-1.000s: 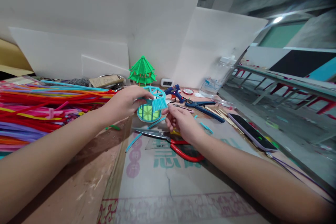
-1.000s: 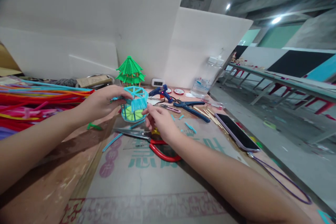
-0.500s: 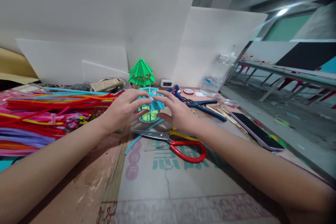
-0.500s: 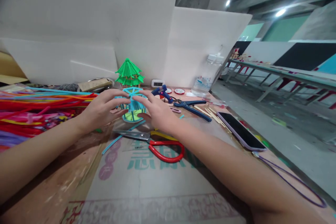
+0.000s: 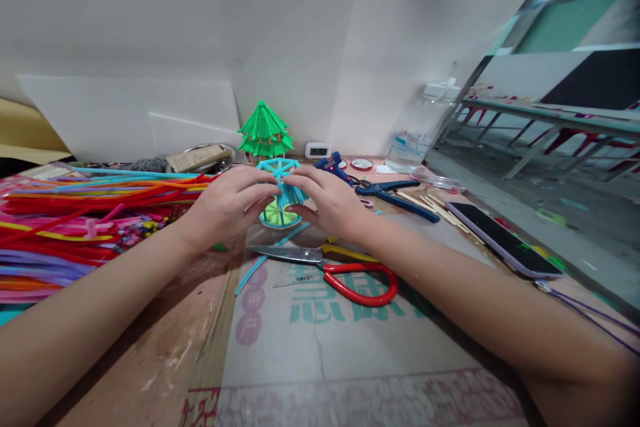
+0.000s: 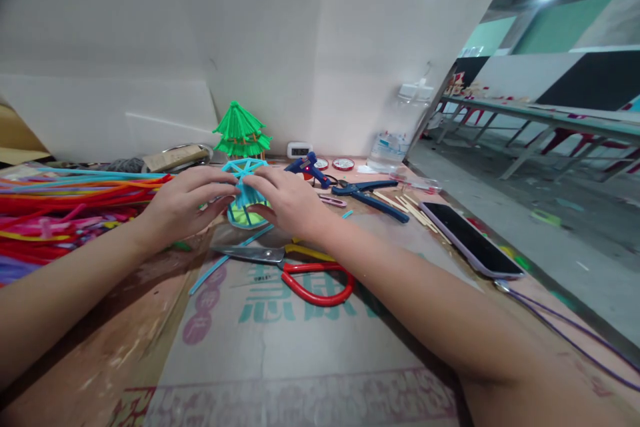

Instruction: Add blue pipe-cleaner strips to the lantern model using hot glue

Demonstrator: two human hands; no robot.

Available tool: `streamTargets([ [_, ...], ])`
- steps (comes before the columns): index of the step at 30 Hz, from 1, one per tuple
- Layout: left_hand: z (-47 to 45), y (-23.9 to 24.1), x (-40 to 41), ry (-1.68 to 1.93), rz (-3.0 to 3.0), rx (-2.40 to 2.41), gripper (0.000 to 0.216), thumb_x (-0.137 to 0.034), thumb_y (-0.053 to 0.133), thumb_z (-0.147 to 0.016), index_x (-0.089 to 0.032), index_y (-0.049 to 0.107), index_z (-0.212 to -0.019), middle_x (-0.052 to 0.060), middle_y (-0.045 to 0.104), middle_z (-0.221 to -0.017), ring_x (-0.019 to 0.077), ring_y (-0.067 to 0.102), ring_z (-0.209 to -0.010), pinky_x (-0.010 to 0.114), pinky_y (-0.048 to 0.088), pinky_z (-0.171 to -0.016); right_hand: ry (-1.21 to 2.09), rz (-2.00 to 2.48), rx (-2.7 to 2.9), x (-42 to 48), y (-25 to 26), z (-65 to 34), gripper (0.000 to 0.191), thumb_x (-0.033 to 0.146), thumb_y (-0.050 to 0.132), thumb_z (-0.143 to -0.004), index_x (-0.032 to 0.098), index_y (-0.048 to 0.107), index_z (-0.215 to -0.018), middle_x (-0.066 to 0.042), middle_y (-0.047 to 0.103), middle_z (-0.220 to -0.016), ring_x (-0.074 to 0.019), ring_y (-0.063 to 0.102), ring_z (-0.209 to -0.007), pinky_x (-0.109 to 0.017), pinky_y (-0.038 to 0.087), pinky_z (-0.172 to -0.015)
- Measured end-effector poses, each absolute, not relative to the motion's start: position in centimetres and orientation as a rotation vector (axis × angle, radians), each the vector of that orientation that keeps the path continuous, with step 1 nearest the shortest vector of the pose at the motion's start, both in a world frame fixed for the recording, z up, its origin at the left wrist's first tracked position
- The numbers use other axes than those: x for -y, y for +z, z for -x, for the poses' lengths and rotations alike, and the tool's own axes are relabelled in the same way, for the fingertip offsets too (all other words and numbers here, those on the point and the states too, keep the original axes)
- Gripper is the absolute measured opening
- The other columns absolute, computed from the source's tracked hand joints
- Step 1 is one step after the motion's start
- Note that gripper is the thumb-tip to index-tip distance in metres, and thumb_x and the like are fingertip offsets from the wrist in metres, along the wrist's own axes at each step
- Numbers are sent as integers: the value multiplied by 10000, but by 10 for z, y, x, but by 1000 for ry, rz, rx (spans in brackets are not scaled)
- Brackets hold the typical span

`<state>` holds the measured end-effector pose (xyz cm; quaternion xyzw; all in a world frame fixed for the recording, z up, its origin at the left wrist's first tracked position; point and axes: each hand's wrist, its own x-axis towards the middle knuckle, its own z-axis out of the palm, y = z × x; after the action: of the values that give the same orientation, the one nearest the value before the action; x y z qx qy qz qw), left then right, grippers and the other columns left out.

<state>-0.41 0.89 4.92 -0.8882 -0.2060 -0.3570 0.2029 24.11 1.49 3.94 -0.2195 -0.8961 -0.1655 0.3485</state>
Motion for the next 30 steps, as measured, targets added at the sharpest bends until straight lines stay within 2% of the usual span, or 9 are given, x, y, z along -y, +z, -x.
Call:
streamTargets([
  [4,5,48,-11,-958,2464,533,248,-160,555,-928,-210,631,-1159,98,684,-1195,236,642,-1089,408,548,-920,-536,594,2302,-10,39,-239,343,293,533,-984,179,541,-1307,-165,587,-1331,-274,588,-1174,-412,501,-925],
  [7,5,47,-12,-916,2459,512,285,-153,545,-926,-229,625,-1189,96,670,-1224,238,633,-1102,413,547,-923,-544,592,2284,-7,38,-237,311,308,527,-987,164,559,-1261,-163,622,-1268,-266,603,-1133,-398,500,-903],
  [11,5,48,-12,-980,2470,532,289,-155,569,-925,-203,606,-1208,101,695,-1176,234,650,-1108,400,542,-955,-546,547,2197,-2,36,-236,253,356,556,-973,160,602,-1127,-163,635,-1214,-266,601,-1108,-393,486,-897],
  [14,4,49,-11,-1026,2502,609,265,-201,582,-937,-188,601,-1201,102,709,-1147,225,665,-1110,371,542,-967,-551,587,2196,3,34,-235,227,372,553,-974,192,618,-1096,-145,636,-1204,-268,583,-1120,-405,468,-903],
  [25,1,52,-11,-1037,2482,552,259,-160,541,-952,-181,638,-1191,104,696,-1124,199,675,-1034,325,571,-866,-637,600,2156,10,35,-231,168,359,580,-965,210,633,-1023,-105,668,-1113,-238,583,-1010,-378,431,-859],
  [30,2,55,-12,-1016,2473,573,255,-183,548,-952,-181,651,-1185,110,703,-1105,216,664,-1021,363,562,-862,-649,624,2177,12,38,-228,156,346,566,-973,219,647,-1014,-91,687,-1068,-240,585,-981,-382,418,-849],
])
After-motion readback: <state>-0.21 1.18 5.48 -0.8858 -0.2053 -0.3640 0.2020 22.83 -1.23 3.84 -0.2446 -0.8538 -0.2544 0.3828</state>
